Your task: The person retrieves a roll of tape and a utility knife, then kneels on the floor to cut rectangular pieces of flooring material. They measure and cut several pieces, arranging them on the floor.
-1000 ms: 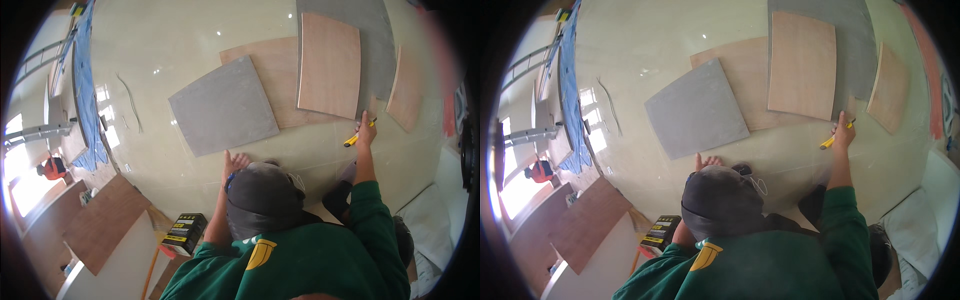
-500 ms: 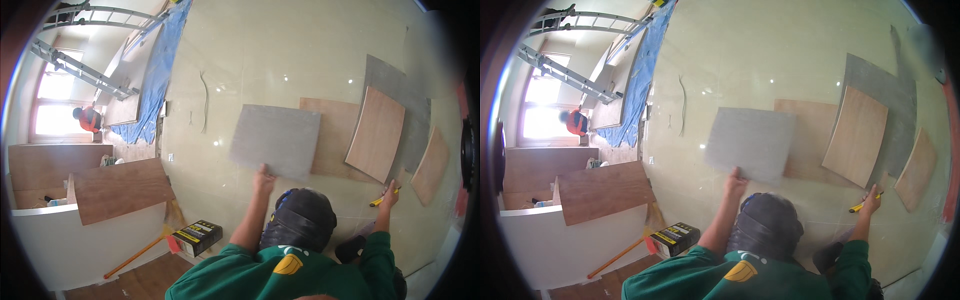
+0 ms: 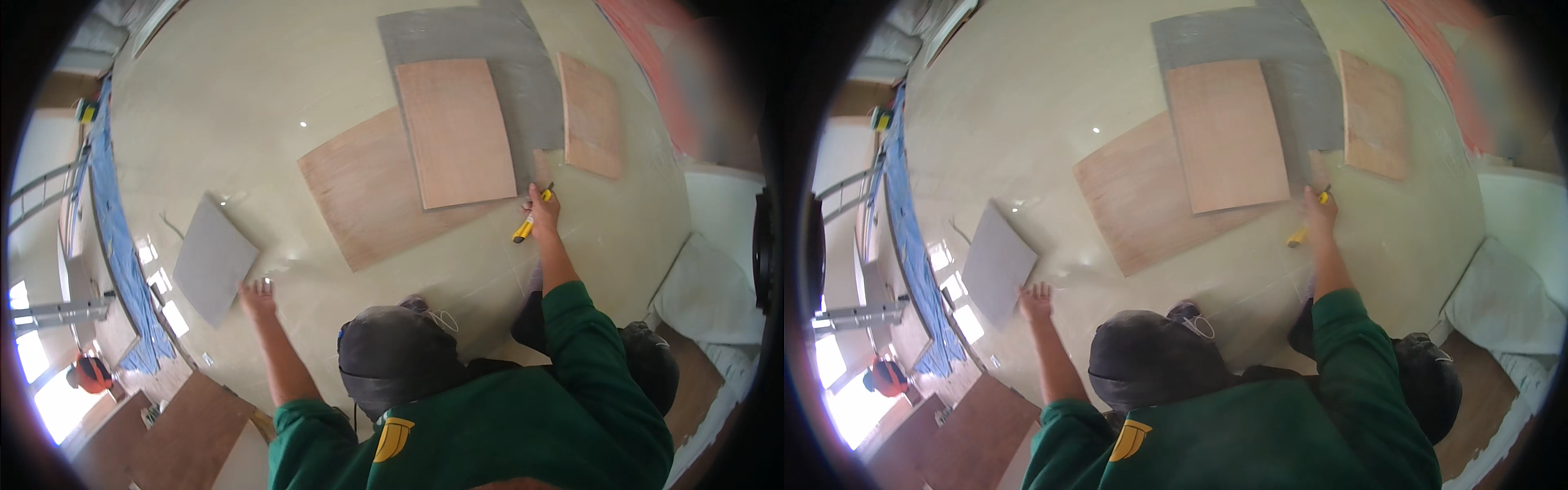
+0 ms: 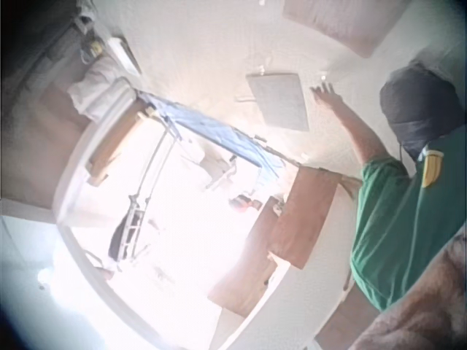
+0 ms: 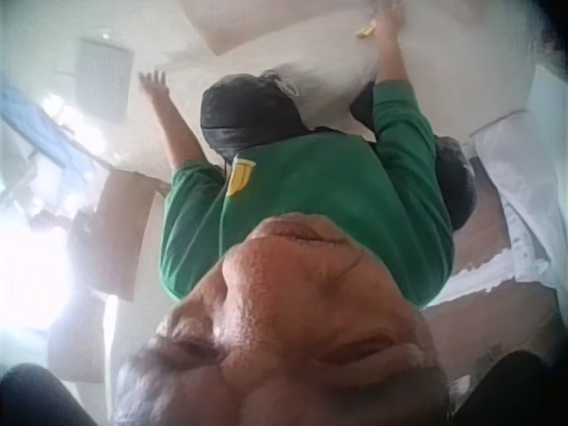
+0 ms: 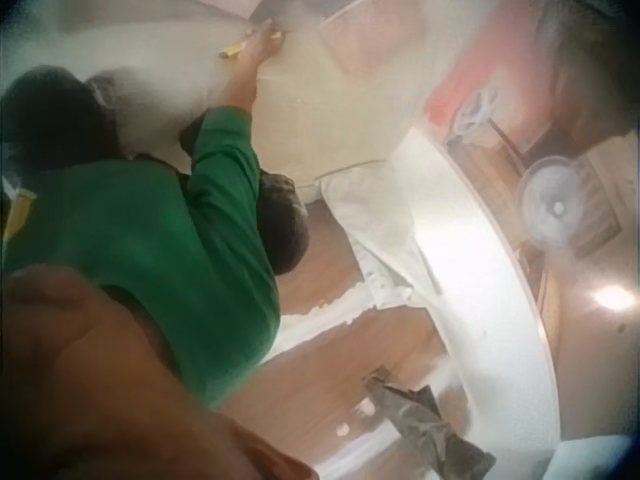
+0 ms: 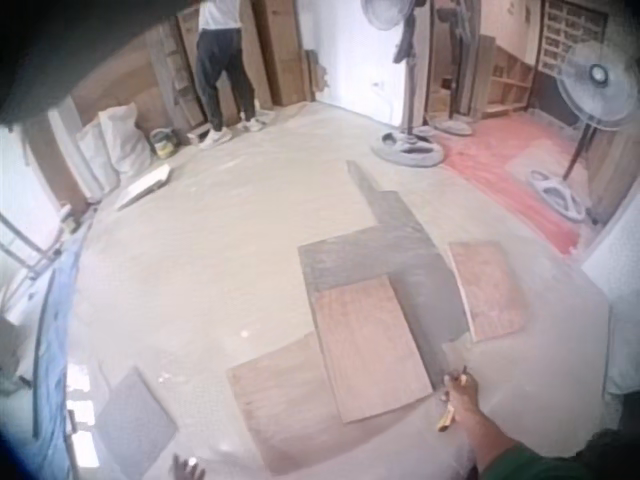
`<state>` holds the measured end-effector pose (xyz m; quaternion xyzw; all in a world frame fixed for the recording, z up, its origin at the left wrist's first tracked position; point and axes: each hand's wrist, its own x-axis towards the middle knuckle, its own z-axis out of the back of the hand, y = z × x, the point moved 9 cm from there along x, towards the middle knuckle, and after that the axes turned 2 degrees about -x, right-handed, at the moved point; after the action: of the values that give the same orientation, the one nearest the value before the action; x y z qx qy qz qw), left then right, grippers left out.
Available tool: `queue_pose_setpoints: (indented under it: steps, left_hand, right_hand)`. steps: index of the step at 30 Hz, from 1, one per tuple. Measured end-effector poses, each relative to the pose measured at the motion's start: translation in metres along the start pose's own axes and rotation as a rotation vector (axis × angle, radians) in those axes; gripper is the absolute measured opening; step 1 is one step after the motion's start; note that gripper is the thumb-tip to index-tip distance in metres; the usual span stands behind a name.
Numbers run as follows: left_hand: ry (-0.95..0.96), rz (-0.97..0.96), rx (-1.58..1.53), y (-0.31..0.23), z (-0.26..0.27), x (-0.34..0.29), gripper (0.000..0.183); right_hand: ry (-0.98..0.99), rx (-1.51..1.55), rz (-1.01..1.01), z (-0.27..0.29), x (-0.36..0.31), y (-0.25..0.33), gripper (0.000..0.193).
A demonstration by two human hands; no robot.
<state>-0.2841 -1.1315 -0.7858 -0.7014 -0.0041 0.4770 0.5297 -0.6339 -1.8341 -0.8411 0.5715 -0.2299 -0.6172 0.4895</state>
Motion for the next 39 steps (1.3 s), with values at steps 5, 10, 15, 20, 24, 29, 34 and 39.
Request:
queue_pose_setpoints:
  steps: [5, 10, 15, 20, 24, 29, 34, 39]
  left_hand:
    - [0.372, -0.274, 0.652, 0.092, -0.066, -0.116, 0.077]
    - [0.587, -0.847, 1.327, 0.127, -0.108, -0.206, 0.089]
    - [0.696, -0.915, 1.389, 0.124, -0.107, -0.189, 0.088]
    - [0.662, -1.025, 1.359, 0.092, -0.119, -0.139, 0.082]
    - [0.662, -0.802, 1.289, 0.050, -0.126, -0.075, 0.080]
    - [0.620, -1.010, 1.621, 0.005, -0.150, -0.053, 0.059]
    - [0.743, -0.756, 1.266, 0.040, -0.239, -0.158, 0.058]
    - [0.629, -0.676, 1.124, 0.090, -0.269, -0.140, 0.068]
  right_hand:
    - [-0.088, -0.127, 0.059, -0.013, -0.017, 0.016, 0.045]
    - [0.078, -0.055, 0.012, -0.021, -0.024, 0.042, 0.076]
    - [0.162, -0.120, 0.029, -0.022, -0.016, 0.047, 0.075]
    - [0.178, -0.171, -0.026, -0.047, -0.050, 0.041, 0.072]
    - [0.263, -0.199, -0.015, -0.089, -0.090, 0.027, 0.069]
    - [0.159, -0.108, 0.106, -0.121, -0.108, -0.008, 0.060]
    - [0.042, 0.096, -0.054, -0.108, -0.132, 0.008, 0.047]
    - [-0.127, 0.116, -0.074, -0.052, -0.075, 0.001, 0.035]
